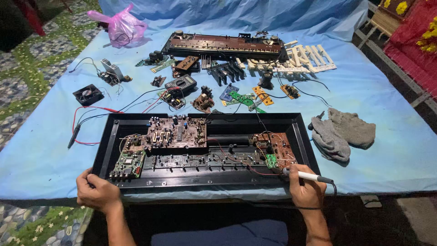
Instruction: Soldering components and wires onto a circuit board inside an electronic keyboard casing
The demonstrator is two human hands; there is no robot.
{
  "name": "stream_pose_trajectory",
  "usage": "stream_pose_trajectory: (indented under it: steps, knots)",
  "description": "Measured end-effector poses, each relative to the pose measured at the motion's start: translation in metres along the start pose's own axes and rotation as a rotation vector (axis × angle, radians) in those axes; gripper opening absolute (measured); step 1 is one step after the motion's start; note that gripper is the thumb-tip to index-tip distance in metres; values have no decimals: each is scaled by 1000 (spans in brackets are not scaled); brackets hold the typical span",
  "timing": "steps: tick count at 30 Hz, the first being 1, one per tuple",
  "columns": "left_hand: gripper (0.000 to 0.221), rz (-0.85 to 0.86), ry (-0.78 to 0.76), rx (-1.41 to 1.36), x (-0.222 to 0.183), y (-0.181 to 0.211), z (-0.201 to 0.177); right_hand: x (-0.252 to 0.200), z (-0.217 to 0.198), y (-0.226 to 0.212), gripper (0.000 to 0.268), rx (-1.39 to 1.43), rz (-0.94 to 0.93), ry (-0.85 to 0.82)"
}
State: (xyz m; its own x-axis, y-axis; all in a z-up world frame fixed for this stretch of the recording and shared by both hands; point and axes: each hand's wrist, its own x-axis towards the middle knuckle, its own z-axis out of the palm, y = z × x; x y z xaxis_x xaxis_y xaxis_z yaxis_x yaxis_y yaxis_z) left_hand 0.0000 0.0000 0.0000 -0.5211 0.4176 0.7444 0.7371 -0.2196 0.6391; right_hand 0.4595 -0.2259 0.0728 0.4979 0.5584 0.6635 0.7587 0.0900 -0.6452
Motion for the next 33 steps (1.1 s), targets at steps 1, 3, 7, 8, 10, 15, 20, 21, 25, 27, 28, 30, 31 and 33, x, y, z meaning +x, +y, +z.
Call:
stream_pose_trajectory:
  steps: [1,3,7,8,10,15,20,21,25,27,28,30,31,33]
  knots:
    - [27,0,-3,1,0,1,0,1,-1,-2,13,-1,3,-1]
    - [28,6,3,13,0,1,-1,0,-2,-5,14,-42,-12,-1]
    - [24,53,13,26,1,0,0,1,-3,-4,12,-56,-34,-13]
    - [26,40,2,25,0,0,-1,1,-3,-6,13,-40,-35,-11]
    - [27,31,-14,23,0,2,-4,0,-4,-6,14,-25,-31,-8]
    - [25,13,-233,113,10,22,-21,0,-4,-6,14,-29,-22,-7]
    - [32,217,-255,155,22,101,-29,0,-4,-13,14,-4,-29,-6]
    - [37,298,-263,89,23,117,-26,1,-4,-14,14,21,-38,-2]
    - [36,472,-407,-100,14,163,0,1,-9,-18,16,-11,-15,-27]
    - [37,544,-584,-243,3,177,19,6,-9,-31,15,50,-41,20]
    - [37,543,-589,-244,-4,186,30,8,-7,-32,15,47,-38,19]
    - [40,667,-684,-353,-16,205,48,15,-2,-36,15,33,-69,30]
    - [40,665,-686,-352,-26,207,59,19,7,-31,15,32,-68,27]
    - [48,781,-778,-338,-47,209,81,26,26,-19,23,78,-149,123]
